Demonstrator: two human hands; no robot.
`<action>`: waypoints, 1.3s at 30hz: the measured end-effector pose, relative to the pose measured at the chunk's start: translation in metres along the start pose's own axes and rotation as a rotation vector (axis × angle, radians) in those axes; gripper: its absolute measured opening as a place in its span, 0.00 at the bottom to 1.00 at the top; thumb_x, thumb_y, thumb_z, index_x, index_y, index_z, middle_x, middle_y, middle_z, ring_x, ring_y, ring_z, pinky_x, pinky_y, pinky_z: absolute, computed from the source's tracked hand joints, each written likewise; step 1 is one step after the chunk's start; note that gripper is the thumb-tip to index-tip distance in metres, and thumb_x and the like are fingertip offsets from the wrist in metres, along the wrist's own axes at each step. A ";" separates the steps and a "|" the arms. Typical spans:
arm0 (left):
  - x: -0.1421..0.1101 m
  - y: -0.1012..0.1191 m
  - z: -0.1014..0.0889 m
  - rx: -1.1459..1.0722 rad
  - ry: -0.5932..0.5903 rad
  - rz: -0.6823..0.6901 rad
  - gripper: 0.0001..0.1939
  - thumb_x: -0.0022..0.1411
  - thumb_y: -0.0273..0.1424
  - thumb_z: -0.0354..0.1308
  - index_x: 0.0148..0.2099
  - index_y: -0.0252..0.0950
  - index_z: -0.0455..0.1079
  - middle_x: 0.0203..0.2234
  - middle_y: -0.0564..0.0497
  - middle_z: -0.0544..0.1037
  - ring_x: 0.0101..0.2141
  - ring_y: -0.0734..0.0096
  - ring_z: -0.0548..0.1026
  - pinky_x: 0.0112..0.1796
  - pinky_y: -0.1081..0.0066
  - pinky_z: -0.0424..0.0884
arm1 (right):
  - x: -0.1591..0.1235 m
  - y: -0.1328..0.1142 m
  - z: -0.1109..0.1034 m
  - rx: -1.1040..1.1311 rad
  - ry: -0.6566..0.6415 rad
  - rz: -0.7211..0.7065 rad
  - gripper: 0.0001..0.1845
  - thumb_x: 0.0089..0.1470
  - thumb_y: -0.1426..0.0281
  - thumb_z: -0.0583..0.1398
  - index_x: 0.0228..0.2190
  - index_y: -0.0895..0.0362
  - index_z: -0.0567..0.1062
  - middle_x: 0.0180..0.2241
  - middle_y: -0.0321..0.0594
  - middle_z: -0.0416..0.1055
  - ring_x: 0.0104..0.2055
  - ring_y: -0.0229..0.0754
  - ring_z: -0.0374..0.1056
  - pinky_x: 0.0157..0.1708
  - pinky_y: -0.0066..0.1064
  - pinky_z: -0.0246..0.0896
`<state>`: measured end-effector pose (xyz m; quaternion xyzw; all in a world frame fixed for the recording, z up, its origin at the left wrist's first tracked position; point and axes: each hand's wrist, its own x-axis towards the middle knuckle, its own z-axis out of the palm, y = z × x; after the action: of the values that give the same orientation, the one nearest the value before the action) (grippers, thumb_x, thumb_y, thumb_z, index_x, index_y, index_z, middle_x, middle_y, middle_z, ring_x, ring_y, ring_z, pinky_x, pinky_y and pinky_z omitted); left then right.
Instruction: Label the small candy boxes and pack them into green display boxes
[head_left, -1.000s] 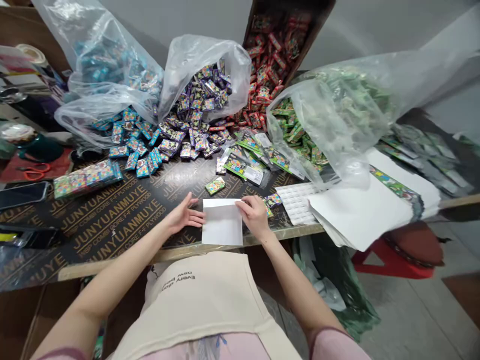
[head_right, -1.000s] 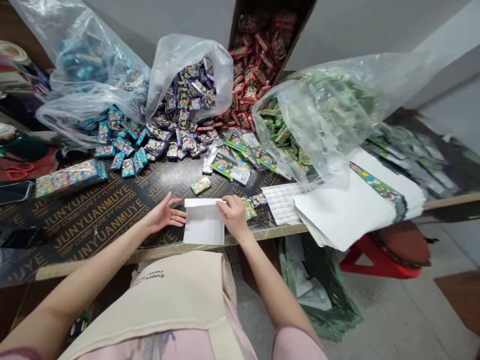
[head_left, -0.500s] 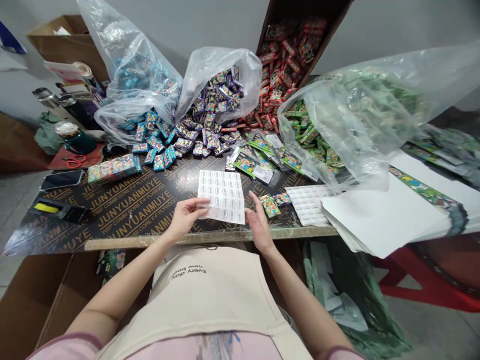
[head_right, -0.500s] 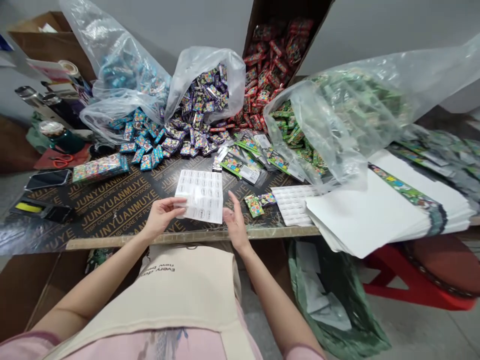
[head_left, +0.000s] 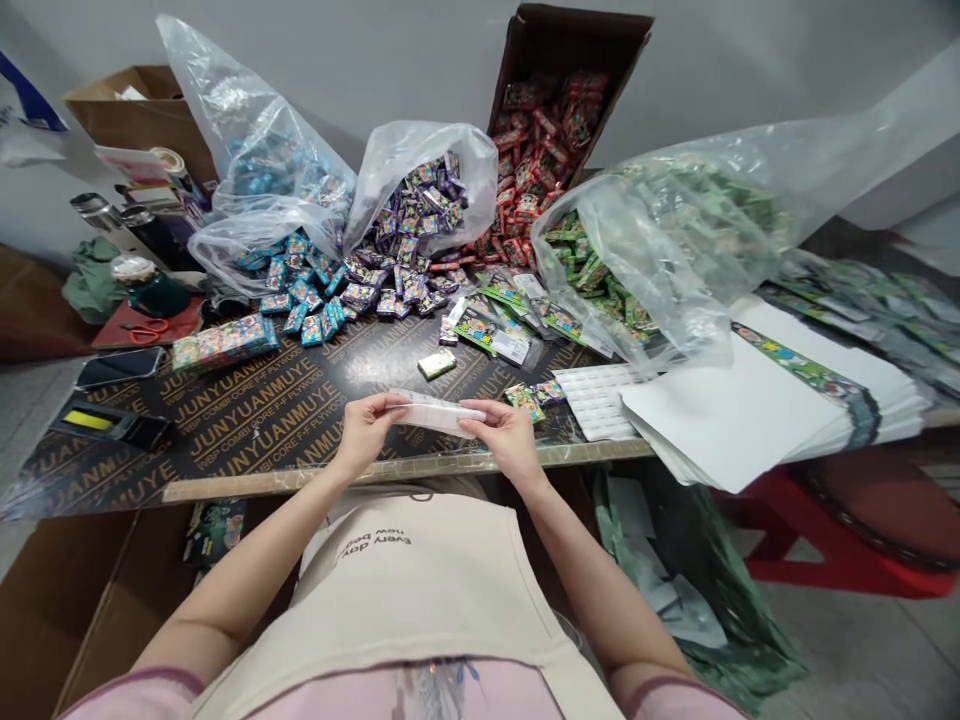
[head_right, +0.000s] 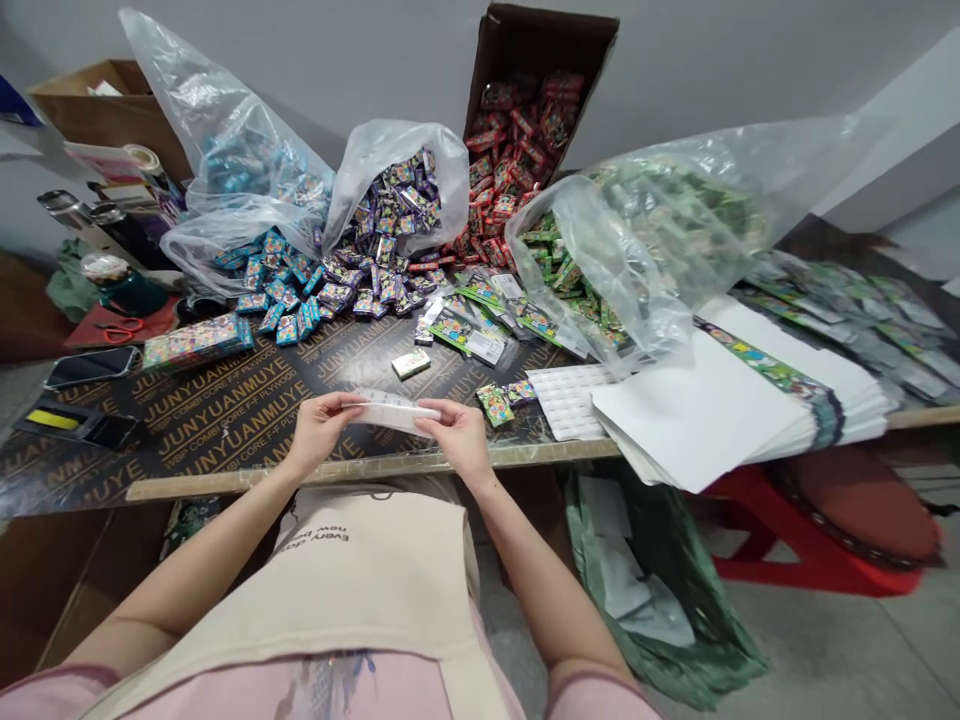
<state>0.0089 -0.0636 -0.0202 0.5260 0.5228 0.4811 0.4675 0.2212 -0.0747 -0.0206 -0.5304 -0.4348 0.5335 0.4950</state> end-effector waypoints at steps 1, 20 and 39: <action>0.002 0.001 0.002 0.047 0.003 0.027 0.06 0.51 0.32 0.63 0.32 0.36 0.80 0.26 0.49 0.80 0.29 0.67 0.75 0.34 0.69 0.71 | 0.001 0.000 -0.002 -0.042 0.027 -0.017 0.16 0.34 0.62 0.70 0.29 0.56 0.81 0.26 0.39 0.77 0.29 0.44 0.71 0.35 0.39 0.69; 0.055 -0.038 0.040 -0.034 -0.239 -0.384 0.12 0.41 0.34 0.69 0.21 0.32 0.71 0.12 0.54 0.72 0.15 0.76 0.68 0.18 0.76 0.65 | 0.043 0.033 -0.048 -0.244 0.097 -0.059 0.13 0.45 0.59 0.64 0.24 0.57 0.72 0.21 0.36 0.68 0.23 0.37 0.60 0.25 0.29 0.54; 0.090 -0.094 0.105 0.138 -0.121 -0.511 0.08 0.54 0.25 0.60 0.24 0.32 0.69 0.11 0.56 0.71 0.13 0.74 0.70 0.17 0.76 0.67 | 0.051 0.062 -0.091 -0.828 0.345 -0.489 0.15 0.59 0.67 0.54 0.46 0.58 0.73 0.38 0.46 0.73 0.38 0.45 0.69 0.42 0.38 0.66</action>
<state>0.1036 0.0291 -0.1223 0.4356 0.6412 0.2783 0.5671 0.3103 -0.0379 -0.0942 -0.6450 -0.6331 0.0897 0.4184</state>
